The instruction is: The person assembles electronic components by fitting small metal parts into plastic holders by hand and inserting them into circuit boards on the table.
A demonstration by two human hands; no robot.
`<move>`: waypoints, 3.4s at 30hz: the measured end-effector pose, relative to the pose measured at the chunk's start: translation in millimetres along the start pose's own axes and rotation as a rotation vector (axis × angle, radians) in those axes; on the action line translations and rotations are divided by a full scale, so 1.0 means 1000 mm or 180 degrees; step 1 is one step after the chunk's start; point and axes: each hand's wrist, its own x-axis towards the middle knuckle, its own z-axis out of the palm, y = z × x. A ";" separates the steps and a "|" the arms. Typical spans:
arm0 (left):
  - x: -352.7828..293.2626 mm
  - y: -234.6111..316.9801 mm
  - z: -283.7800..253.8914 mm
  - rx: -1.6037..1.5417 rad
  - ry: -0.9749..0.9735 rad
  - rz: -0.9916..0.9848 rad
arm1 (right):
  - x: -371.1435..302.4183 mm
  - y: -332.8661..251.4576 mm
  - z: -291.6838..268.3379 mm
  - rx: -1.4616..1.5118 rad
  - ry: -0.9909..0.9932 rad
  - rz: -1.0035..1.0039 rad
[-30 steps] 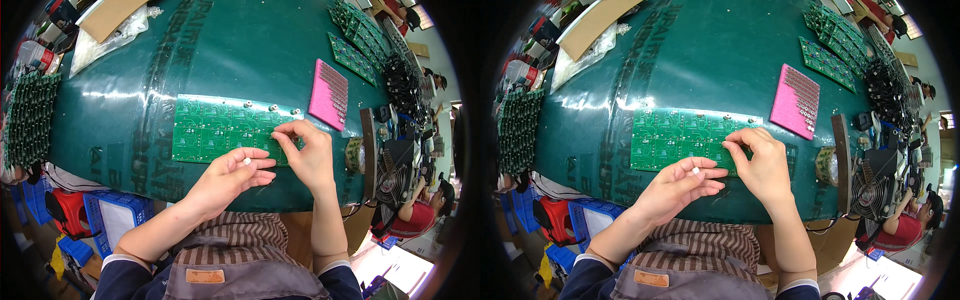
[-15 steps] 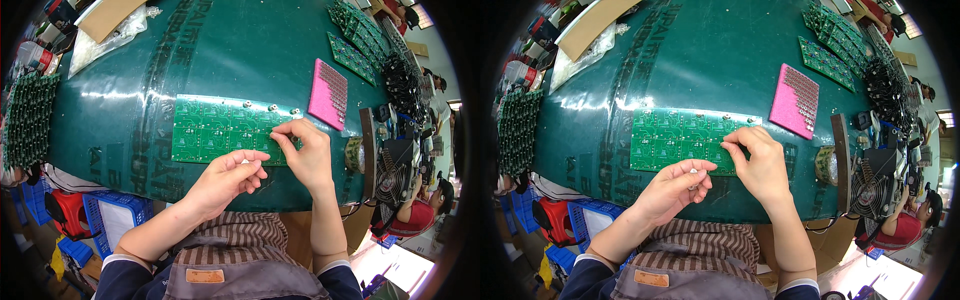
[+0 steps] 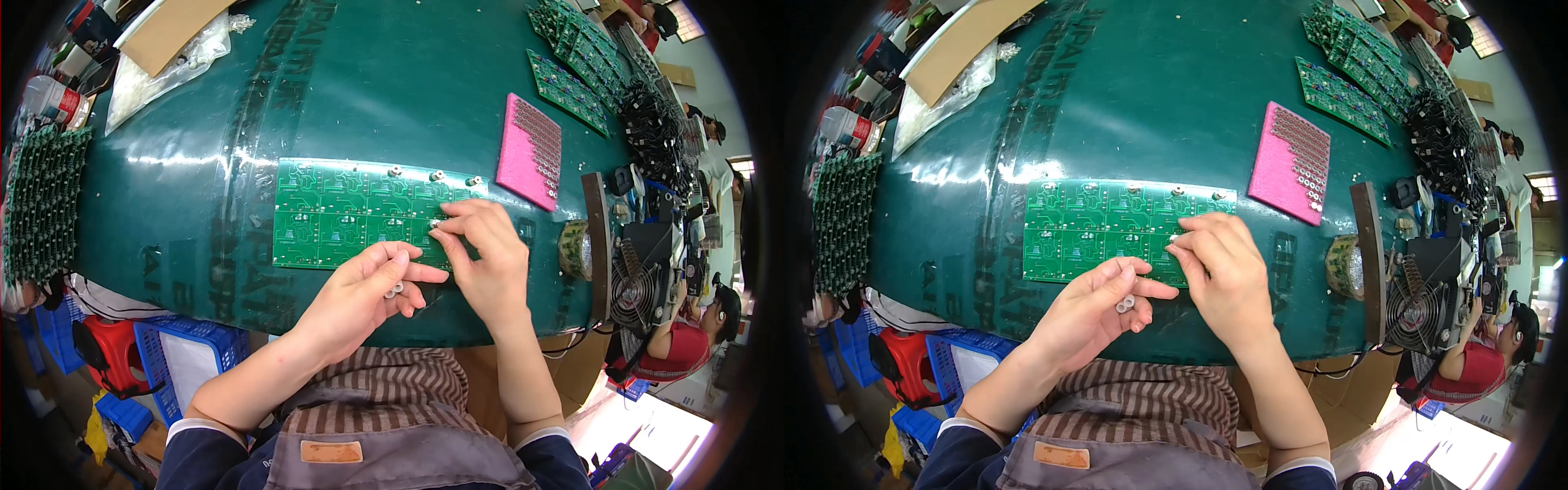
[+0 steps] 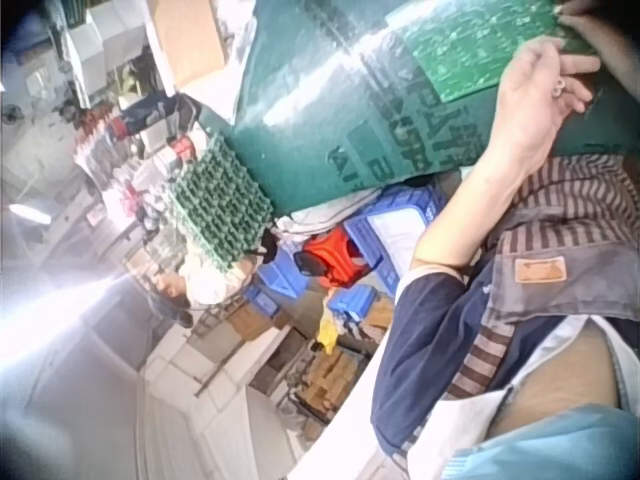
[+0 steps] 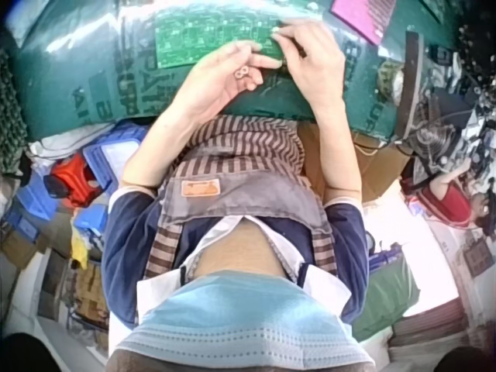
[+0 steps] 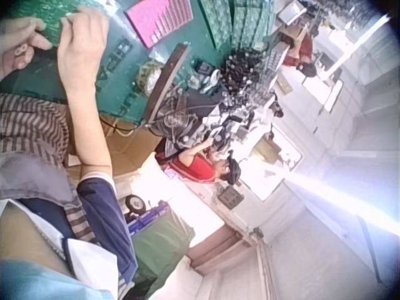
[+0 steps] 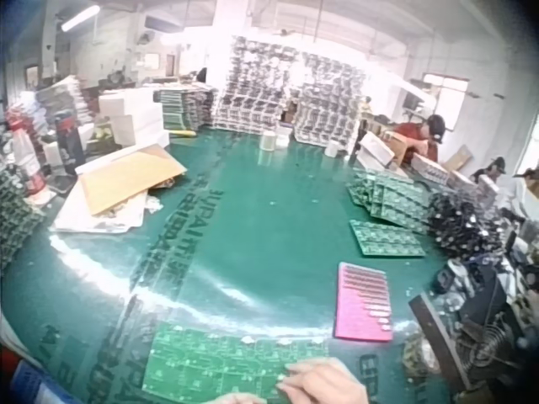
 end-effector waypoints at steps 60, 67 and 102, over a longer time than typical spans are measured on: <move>-0.008 -0.005 -0.011 -0.0223 -0.0019 0.0214 | 0.030 -0.020 0.015 0.0773 -0.0748 0.0812; -0.009 -0.003 -0.010 -0.0287 -0.0019 0.0157 | 0.031 -0.021 0.015 0.0716 -0.0761 0.0783; -0.014 -0.002 -0.007 0.0083 -0.0014 0.0025 | 0.036 0.090 -0.048 -0.1350 0.0681 0.0659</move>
